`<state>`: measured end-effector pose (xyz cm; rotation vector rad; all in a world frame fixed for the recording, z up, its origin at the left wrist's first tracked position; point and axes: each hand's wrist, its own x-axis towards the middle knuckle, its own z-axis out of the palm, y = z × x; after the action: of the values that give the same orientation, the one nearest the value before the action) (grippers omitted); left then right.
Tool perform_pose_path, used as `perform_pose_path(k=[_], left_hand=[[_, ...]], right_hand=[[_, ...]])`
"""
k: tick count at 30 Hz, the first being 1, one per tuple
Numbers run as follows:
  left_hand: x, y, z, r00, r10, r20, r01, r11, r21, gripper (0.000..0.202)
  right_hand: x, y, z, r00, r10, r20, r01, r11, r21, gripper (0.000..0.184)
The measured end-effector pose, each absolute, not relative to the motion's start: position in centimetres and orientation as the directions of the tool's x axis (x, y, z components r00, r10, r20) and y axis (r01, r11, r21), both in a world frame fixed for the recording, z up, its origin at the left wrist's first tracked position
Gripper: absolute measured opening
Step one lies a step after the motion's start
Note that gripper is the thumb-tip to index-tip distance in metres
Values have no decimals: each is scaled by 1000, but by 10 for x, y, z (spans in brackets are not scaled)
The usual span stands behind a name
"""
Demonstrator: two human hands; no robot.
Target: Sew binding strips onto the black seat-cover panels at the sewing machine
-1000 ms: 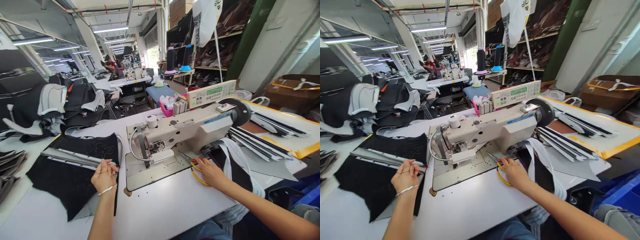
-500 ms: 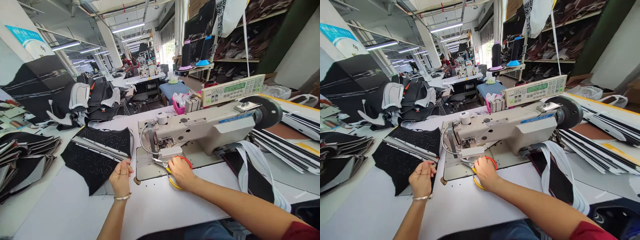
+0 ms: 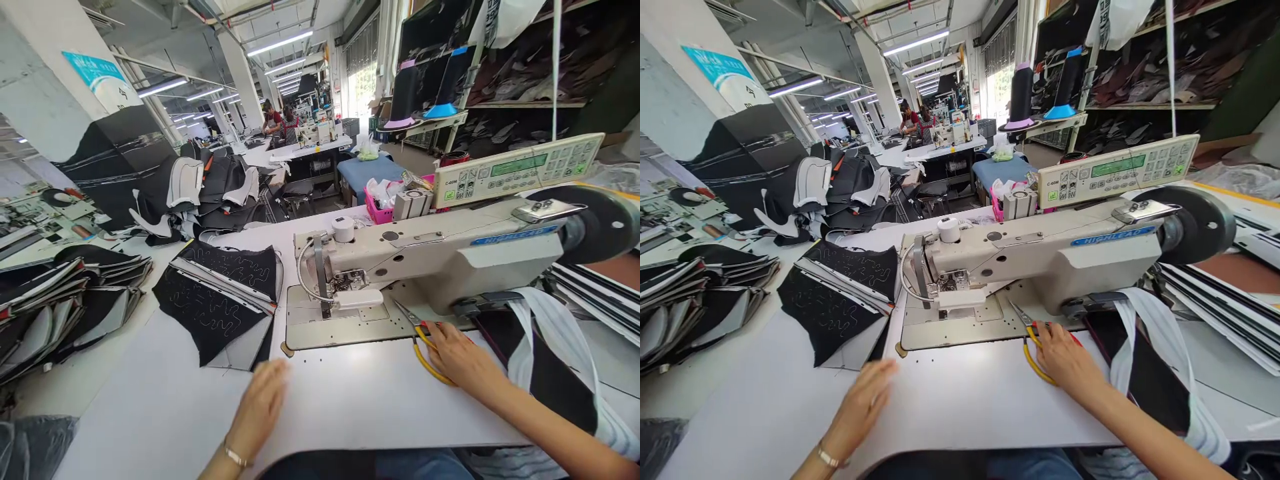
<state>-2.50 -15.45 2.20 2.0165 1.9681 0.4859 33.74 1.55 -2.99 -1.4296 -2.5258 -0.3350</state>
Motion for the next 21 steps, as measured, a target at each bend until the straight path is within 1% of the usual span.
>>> perform_pose_path(k=[1, 3, 5, 7, 10, 12, 14, 16, 19, 21], left_hand=[[-35, -144, 17, -103, 984, 144, 945, 52, 322, 38], [-48, -122, 7, -258, 933, 252, 964, 230, 137, 47], [-55, -105, -1, -342, 899, 274, 933, 360, -18, 54], [-57, -95, -5, -363, 899, 246, 907, 402, -129, 48], [-62, -90, 0, -335, 926, 173, 898, 369, -239, 44], [-68, -90, 9, -307, 942, 138, 897, 335, -288, 44], [-69, -91, 21, -272, 957, 102, 899, 290, -327, 45], [-60, -96, 30, -229, 972, 58, 902, 234, -364, 46], [-22, -116, 34, -146, 989, -9, 908, 131, -398, 46], [11, -133, 31, -82, 996, -28, 915, 64, -398, 47]], right_hand=[[334, 15, -27, -510, 811, 286, 859, 498, 117, 29], [317, 10, -16, -542, 801, 254, 840, 520, 156, 26], [292, 1, -2, -598, 766, 236, 801, 585, 131, 25], [263, -7, 9, -665, 724, 182, 741, 670, 41, 22], [223, -15, 18, -731, 676, 91, 667, 736, -118, 11], [201, -18, 17, -760, 645, 78, 625, 758, -185, 11], [183, -19, 14, -784, 613, 96, 582, 780, -230, 15], [168, -21, 9, -797, 586, 148, 543, 802, -249, 26], [150, -25, 2, -786, 559, 265, 517, 829, -214, 46], [142, -29, -3, -782, 543, 307, 518, 839, -164, 48]])
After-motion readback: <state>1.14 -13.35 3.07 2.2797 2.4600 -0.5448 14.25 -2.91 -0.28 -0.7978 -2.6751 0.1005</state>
